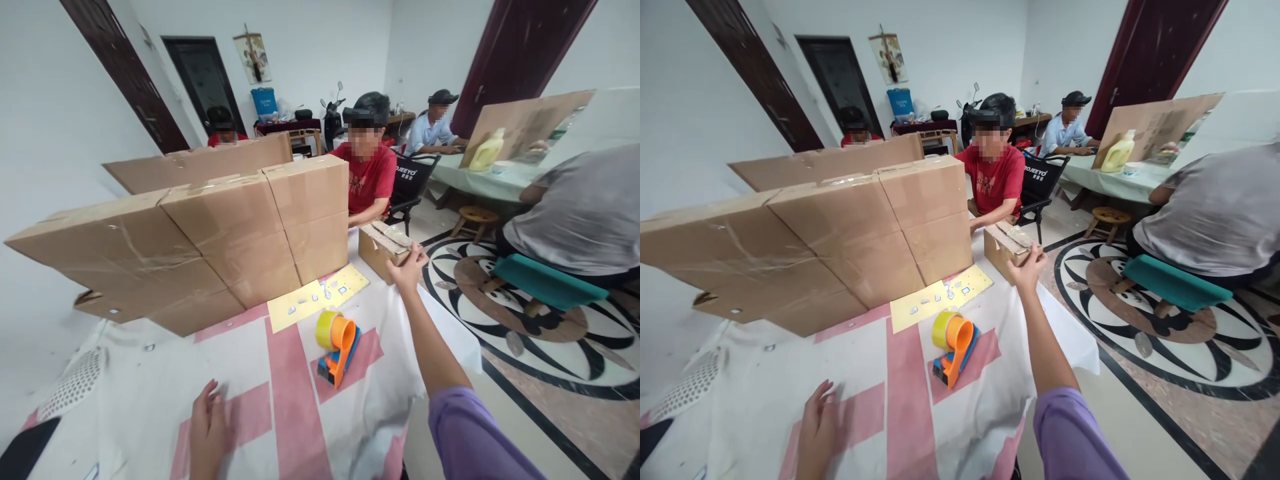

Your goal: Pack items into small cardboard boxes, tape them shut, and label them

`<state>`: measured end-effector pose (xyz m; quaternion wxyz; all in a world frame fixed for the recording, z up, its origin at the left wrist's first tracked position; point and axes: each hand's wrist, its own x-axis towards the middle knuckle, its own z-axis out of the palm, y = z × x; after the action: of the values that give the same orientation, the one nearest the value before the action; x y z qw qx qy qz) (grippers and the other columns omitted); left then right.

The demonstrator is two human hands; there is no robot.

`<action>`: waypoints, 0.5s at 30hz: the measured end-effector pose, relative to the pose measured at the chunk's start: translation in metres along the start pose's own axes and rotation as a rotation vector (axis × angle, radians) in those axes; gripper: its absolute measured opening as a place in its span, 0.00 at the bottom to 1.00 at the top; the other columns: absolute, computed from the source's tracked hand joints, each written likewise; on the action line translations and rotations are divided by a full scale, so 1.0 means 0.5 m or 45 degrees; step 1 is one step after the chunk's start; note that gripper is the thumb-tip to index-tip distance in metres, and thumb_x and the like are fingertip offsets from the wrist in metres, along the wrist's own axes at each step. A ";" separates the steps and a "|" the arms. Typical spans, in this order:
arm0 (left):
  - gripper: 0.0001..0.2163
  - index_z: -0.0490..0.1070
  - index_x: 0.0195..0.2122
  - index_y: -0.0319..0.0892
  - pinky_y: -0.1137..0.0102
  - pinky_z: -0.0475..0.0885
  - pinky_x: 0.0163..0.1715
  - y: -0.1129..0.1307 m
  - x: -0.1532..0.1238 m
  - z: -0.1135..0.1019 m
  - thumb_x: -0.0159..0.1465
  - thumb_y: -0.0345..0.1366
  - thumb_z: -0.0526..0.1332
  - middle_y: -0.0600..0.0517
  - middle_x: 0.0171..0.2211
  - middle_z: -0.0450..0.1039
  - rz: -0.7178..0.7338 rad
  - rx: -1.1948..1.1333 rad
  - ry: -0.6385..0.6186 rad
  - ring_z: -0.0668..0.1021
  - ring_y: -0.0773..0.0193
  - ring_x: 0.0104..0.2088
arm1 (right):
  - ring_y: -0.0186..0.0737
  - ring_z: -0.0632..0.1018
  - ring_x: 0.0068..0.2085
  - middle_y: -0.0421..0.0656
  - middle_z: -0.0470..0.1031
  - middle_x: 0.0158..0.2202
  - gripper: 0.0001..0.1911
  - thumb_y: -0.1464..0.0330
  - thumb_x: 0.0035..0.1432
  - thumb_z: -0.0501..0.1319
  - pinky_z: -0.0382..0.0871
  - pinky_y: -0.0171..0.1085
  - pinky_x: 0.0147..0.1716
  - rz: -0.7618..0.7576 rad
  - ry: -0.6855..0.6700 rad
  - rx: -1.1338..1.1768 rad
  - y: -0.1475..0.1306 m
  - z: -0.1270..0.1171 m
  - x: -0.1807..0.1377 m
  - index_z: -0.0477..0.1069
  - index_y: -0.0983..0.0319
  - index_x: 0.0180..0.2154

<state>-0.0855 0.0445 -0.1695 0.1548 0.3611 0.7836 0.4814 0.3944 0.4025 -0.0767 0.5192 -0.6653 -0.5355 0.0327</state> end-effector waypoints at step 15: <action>0.24 0.73 0.44 0.46 0.48 0.72 0.56 -0.017 0.014 0.011 0.59 0.60 0.59 0.42 0.53 0.75 -0.067 -0.024 -0.046 0.76 0.44 0.55 | 0.63 0.63 0.68 0.62 0.54 0.68 0.42 0.57 0.61 0.60 0.65 0.59 0.60 -0.115 -0.171 0.100 -0.202 -0.052 -0.133 0.50 0.63 0.70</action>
<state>-0.0907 0.0505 -0.1786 0.1848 0.3476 0.7853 0.4778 0.3134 0.3245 -0.0253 0.5088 -0.6158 -0.5969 0.0748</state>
